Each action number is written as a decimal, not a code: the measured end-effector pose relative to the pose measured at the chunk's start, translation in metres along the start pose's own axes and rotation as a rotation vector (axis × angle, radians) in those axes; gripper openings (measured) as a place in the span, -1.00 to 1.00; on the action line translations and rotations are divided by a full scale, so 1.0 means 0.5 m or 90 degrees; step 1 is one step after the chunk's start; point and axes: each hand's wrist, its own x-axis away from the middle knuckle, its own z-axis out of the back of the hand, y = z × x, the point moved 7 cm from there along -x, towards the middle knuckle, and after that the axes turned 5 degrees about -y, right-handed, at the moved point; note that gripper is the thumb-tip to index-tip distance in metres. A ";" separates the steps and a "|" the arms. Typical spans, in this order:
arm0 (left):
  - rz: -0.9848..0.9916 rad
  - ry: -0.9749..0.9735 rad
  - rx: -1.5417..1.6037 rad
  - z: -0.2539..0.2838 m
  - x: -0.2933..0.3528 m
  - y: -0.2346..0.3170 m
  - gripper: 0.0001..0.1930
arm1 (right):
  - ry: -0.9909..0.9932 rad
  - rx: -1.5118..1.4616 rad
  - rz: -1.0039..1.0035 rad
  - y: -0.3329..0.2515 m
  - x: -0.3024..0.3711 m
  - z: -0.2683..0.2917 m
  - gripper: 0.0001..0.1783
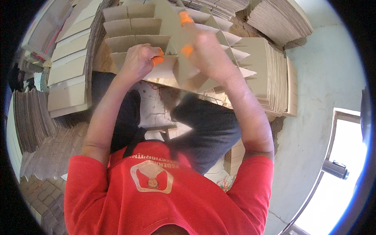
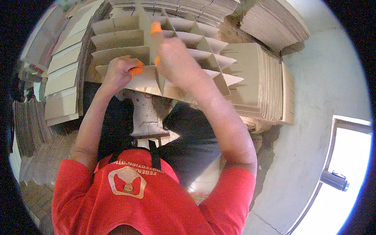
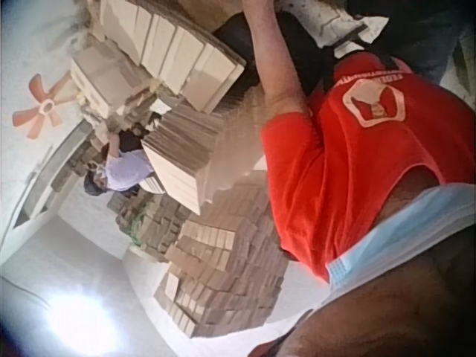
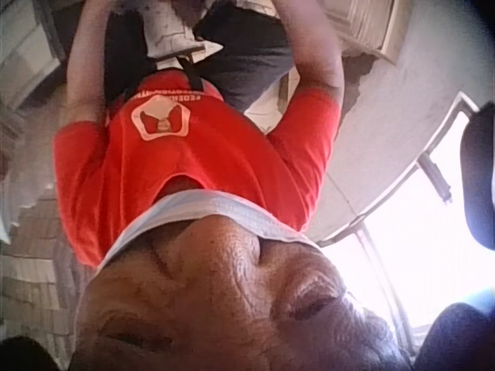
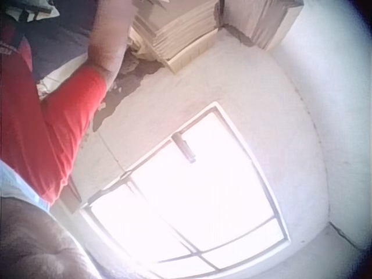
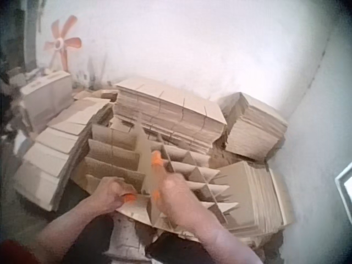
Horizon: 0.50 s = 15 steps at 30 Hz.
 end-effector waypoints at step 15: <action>0.029 -0.084 -0.147 0.042 0.010 0.004 -0.84 | -0.165 0.006 -0.116 0.022 0.055 -0.108 0.02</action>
